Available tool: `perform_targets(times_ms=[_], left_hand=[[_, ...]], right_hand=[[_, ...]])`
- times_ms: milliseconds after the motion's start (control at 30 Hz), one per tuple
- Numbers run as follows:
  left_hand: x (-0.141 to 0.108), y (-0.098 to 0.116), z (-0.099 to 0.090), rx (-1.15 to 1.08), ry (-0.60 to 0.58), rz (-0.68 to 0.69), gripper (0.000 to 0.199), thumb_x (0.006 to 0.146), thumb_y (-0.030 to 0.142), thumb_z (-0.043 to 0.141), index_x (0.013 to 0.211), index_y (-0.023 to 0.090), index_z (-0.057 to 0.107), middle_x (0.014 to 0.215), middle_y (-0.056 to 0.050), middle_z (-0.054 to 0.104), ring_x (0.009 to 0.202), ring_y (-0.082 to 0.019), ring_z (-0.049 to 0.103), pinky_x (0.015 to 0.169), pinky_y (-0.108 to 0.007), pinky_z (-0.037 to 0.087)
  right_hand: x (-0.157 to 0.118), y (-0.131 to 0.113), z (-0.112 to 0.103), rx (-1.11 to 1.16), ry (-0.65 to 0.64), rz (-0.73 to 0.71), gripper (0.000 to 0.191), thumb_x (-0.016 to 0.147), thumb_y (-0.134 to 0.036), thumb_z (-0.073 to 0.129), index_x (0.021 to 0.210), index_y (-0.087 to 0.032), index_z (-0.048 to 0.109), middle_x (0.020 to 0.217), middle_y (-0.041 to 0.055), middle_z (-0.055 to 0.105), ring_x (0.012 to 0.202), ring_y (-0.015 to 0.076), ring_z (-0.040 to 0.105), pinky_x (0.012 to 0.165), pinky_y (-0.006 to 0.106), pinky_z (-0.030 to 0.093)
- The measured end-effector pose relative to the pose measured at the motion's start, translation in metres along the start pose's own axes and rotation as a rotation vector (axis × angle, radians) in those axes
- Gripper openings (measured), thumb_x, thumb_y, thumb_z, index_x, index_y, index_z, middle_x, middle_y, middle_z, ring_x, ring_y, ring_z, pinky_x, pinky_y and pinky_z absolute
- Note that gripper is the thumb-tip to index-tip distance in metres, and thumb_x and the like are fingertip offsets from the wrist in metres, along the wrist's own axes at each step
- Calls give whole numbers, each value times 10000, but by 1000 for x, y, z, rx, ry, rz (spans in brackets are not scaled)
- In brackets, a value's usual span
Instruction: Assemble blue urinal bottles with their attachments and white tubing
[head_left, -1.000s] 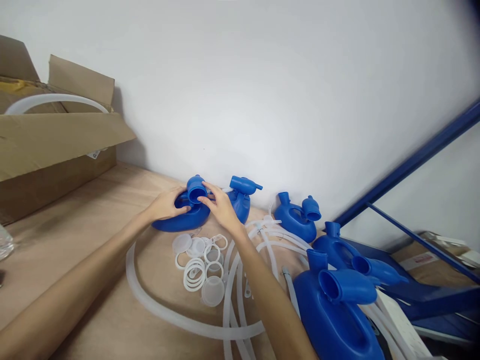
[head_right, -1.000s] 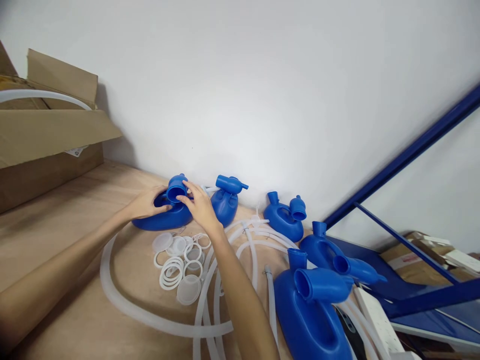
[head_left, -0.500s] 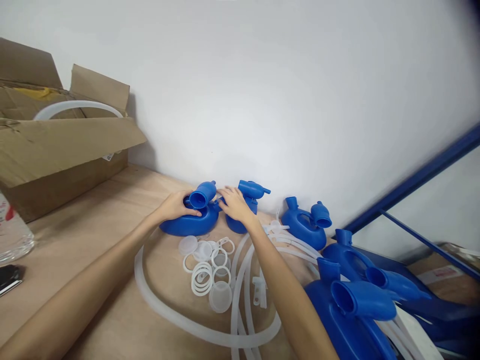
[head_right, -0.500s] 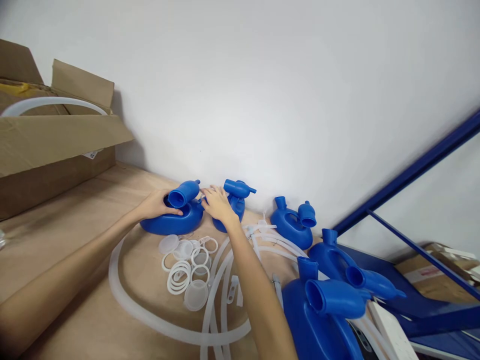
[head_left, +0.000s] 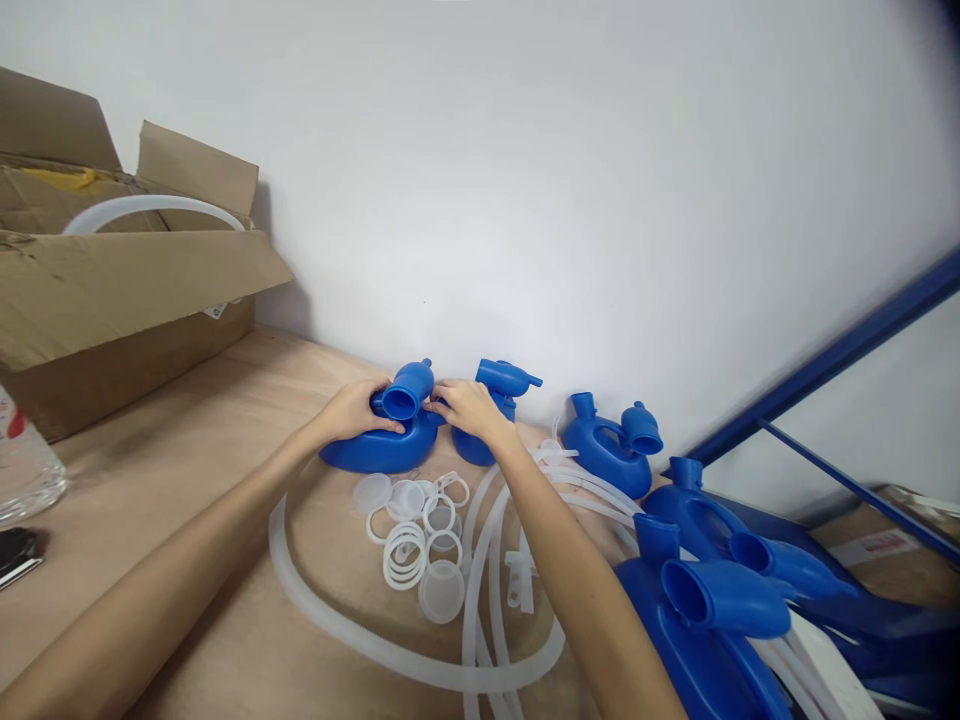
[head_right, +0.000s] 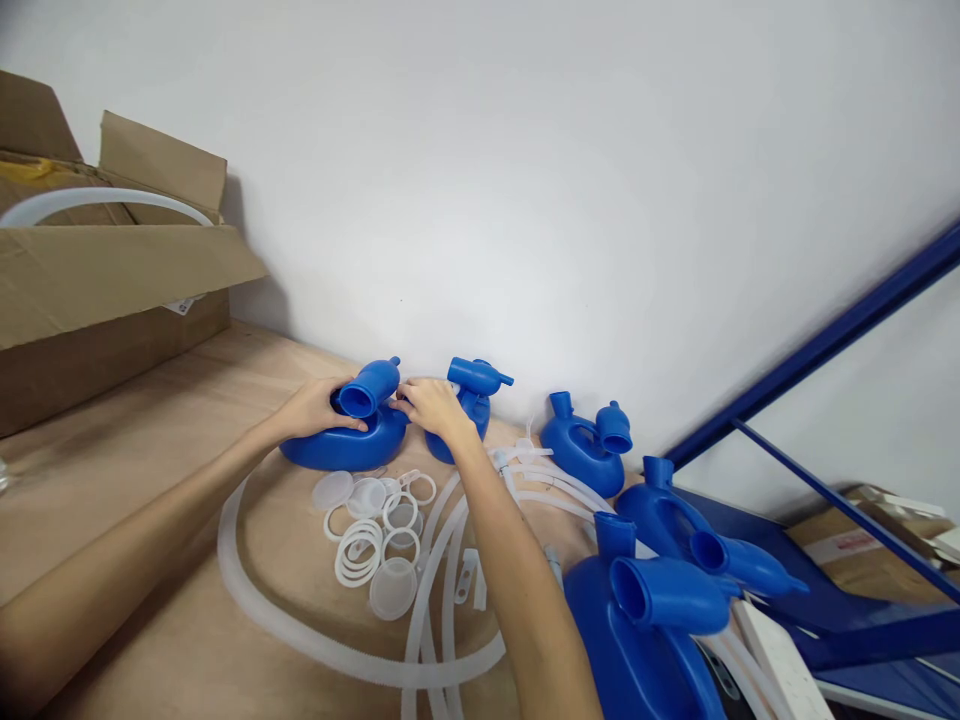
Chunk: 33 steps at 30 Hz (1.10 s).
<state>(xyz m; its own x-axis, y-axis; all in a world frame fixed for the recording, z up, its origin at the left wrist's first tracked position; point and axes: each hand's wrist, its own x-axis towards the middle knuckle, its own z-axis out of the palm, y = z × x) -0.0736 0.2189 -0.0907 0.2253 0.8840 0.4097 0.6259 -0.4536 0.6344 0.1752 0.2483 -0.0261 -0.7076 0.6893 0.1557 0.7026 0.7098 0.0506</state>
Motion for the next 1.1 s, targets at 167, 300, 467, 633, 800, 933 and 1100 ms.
perform_targets(times_ms=[167,300,467,633,800,933,1100], left_hand=[[-1,4,-2,-3,-8,13,666,606,688,848,1048,204,727,1048,-70,790,959,-350,716,813,-388,521],[-2,5,-2,4,-12,15,680,610,694,844,1062,200,729,1054,-81,790,963,-357,717,830,-402,526],[-3,4,-3,3,-15,14,697,593,708,846,1070,213,734,1070,-72,788,986,-360,716,862,-413,533],[-4,5,-4,-8,-32,18,729,577,702,857,1111,221,736,1111,-65,789,1025,-363,714,901,-414,537],[-3,6,-5,-6,-46,20,718,595,700,851,1118,222,736,1123,-66,791,1036,-366,711,891,-411,540],[-3,5,-5,14,-33,6,701,582,711,846,1079,227,742,1086,-65,796,1025,-374,708,878,-420,541],[-3,7,-6,9,-34,7,689,600,694,840,1084,215,729,1114,-70,790,1021,-367,708,879,-411,533]], right_hand=[[1,-7,6,-17,26,75,323,1086,-396,486,1123,-212,749,1137,119,768,1063,257,713,816,304,453],[1,-11,6,19,72,151,303,1073,-353,501,1216,-198,719,1171,141,773,1092,292,717,848,336,482],[-13,-1,-3,126,98,141,449,1083,-403,489,1508,-260,510,1242,76,772,1153,244,712,913,320,516],[-33,9,-11,111,88,41,532,1090,-369,441,1609,-266,382,1382,105,703,1266,262,667,1018,379,519],[-42,22,-8,-49,-17,-171,1069,861,-382,796,1679,-145,150,1558,229,527,1447,363,498,1177,512,409],[-42,24,11,-86,26,-68,884,854,-131,681,1628,-59,260,1480,270,580,1406,353,532,1190,511,383],[-41,16,29,-55,85,-7,748,785,-36,573,1517,-63,418,1481,239,584,1393,311,538,1231,486,327]])
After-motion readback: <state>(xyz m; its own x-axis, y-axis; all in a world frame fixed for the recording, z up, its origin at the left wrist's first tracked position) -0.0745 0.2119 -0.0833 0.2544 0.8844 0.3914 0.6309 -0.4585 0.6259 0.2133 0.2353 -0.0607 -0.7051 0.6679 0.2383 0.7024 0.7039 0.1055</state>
